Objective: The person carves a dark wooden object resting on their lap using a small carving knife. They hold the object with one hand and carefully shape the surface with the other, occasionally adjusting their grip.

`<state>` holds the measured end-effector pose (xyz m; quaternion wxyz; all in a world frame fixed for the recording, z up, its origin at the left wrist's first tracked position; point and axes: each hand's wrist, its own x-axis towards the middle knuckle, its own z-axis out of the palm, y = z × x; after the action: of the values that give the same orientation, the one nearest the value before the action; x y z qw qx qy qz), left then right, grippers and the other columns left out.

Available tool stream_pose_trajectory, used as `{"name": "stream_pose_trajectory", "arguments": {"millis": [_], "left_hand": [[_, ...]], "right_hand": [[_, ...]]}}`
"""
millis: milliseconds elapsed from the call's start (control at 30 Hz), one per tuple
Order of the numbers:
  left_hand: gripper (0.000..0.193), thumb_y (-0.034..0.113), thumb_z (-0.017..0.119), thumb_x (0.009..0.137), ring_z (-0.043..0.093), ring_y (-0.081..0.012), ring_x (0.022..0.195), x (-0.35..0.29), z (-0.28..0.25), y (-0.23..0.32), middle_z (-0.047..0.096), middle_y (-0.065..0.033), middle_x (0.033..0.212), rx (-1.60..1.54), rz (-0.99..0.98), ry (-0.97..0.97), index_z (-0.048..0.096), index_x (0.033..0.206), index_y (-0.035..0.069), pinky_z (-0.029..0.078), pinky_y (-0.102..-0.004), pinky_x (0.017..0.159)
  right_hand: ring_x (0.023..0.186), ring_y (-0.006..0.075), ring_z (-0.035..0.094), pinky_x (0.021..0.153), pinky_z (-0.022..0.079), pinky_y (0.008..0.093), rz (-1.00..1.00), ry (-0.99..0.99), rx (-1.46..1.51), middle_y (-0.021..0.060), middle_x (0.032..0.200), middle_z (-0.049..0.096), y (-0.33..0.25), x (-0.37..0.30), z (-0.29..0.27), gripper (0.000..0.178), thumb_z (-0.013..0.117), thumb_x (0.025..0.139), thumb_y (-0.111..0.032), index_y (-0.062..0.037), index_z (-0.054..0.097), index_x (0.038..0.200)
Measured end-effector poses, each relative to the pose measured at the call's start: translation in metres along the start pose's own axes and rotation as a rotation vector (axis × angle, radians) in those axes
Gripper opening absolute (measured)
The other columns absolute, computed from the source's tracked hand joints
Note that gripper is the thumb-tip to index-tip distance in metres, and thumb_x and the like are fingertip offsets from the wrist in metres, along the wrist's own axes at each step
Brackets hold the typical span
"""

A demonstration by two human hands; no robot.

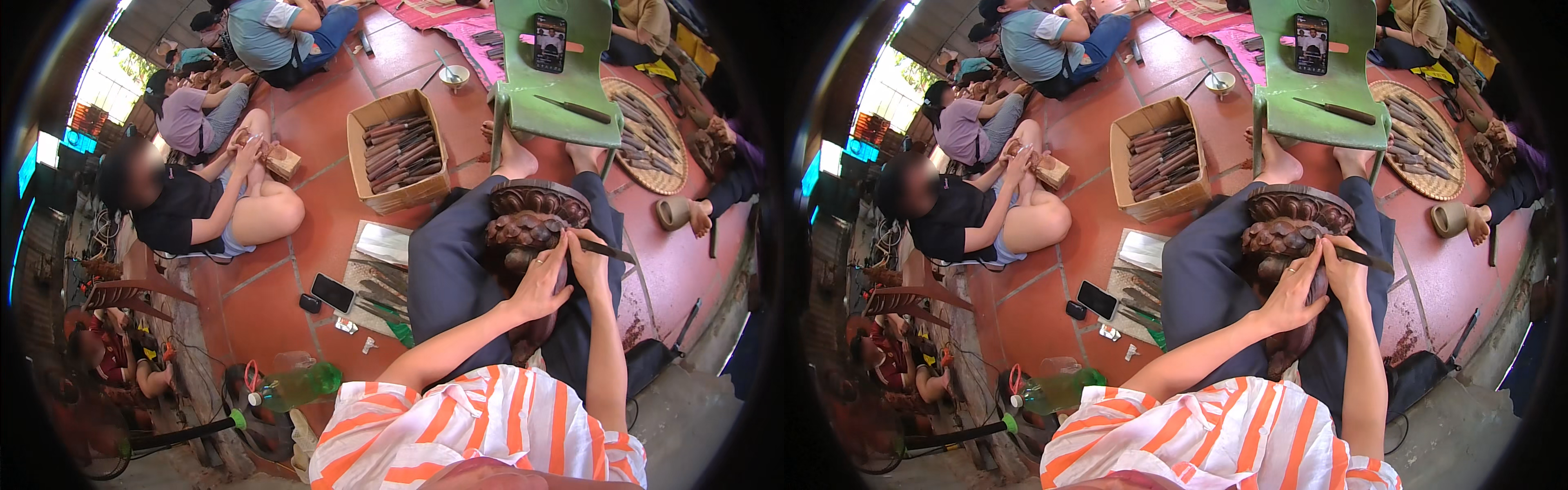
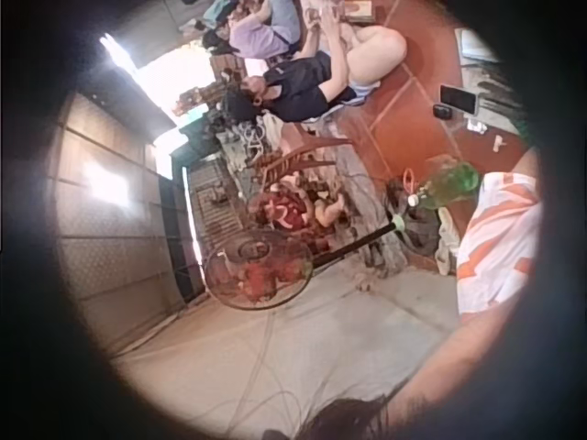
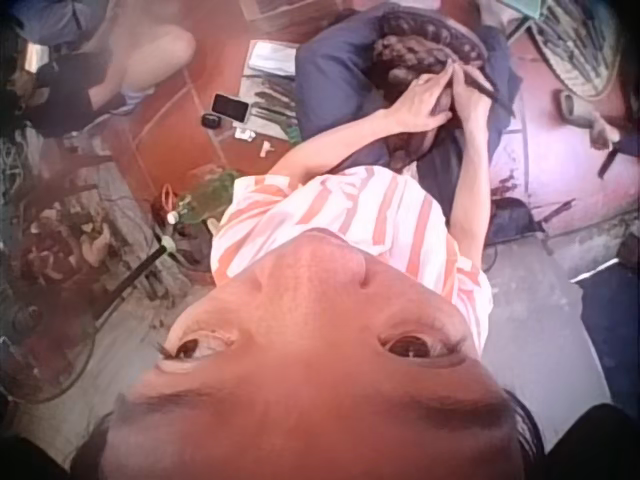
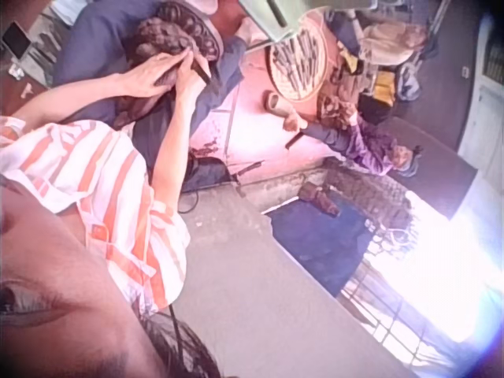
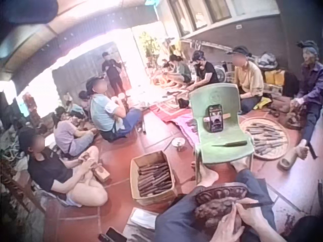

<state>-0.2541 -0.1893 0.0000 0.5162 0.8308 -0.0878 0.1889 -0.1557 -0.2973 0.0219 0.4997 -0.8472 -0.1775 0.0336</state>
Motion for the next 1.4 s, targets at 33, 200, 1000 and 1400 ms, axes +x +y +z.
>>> {"name": "stream_pose_trajectory", "arguments": {"millis": [33, 200, 1000, 1400], "left_hand": [[0.099, 0.01, 0.07, 0.07, 0.044, -0.0384, 0.115, -0.001, 0.0, 0.0, 0.04, -0.0256, 0.136, 0.011, 0.002, 0.002, 0.009, 0.146, -0.009, 0.034, -0.0424, 0.101], [0.099, 0.01, 0.069, 0.072, 0.042, -0.0399, 0.119, -0.002, 0.002, 0.003, 0.035, -0.0274, 0.14, -0.036, -0.012, -0.051, 0.006, 0.146, -0.009, 0.033, -0.0424, 0.103], [0.094, 0.006, 0.066, 0.075, 0.038, -0.0419, 0.126, -0.006, 0.0, 0.001, 0.027, -0.0273, 0.146, -0.095, -0.013, -0.004, 0.007, 0.147, -0.007, 0.029, -0.0429, 0.107], [0.09, 0.005, 0.067, 0.075, 0.046, -0.0424, 0.118, 0.002, -0.003, 0.001, 0.041, -0.0299, 0.135, -0.082, -0.017, -0.018, 0.013, 0.146, -0.008, 0.036, -0.0425, 0.102]], "right_hand": [[0.075, 0.024, 0.066, 0.07, 0.05, 0.032, -0.026, 0.015, -0.003, 0.0177, 0.084, 0.068, 0.002, -0.002, 0.002, 0.019, 0.064, 0.085, -0.012, 0.0049, 0.066, 0.093], [0.08, 0.024, 0.066, 0.073, 0.05, 0.0314, -0.027, -0.055, 0.072, 0.0168, 0.088, 0.068, 0.008, 0.002, -0.008, 0.019, 0.063, 0.086, -0.011, 0.006, 0.066, 0.093], [0.079, 0.032, 0.062, 0.073, 0.049, 0.036, -0.132, -0.027, -0.025, 0.0179, 0.087, 0.063, -0.006, 0.003, 0.0, 0.016, 0.062, 0.083, -0.01, 0.0062, 0.064, 0.083], [0.08, 0.0294, 0.066, 0.1, 0.039, 0.0454, -0.216, 0.01, -0.154, 0.0133, 0.079, 0.068, -0.001, 0.009, -0.001, 0.014, 0.063, 0.083, -0.013, 0.0004, 0.068, 0.082]]}}
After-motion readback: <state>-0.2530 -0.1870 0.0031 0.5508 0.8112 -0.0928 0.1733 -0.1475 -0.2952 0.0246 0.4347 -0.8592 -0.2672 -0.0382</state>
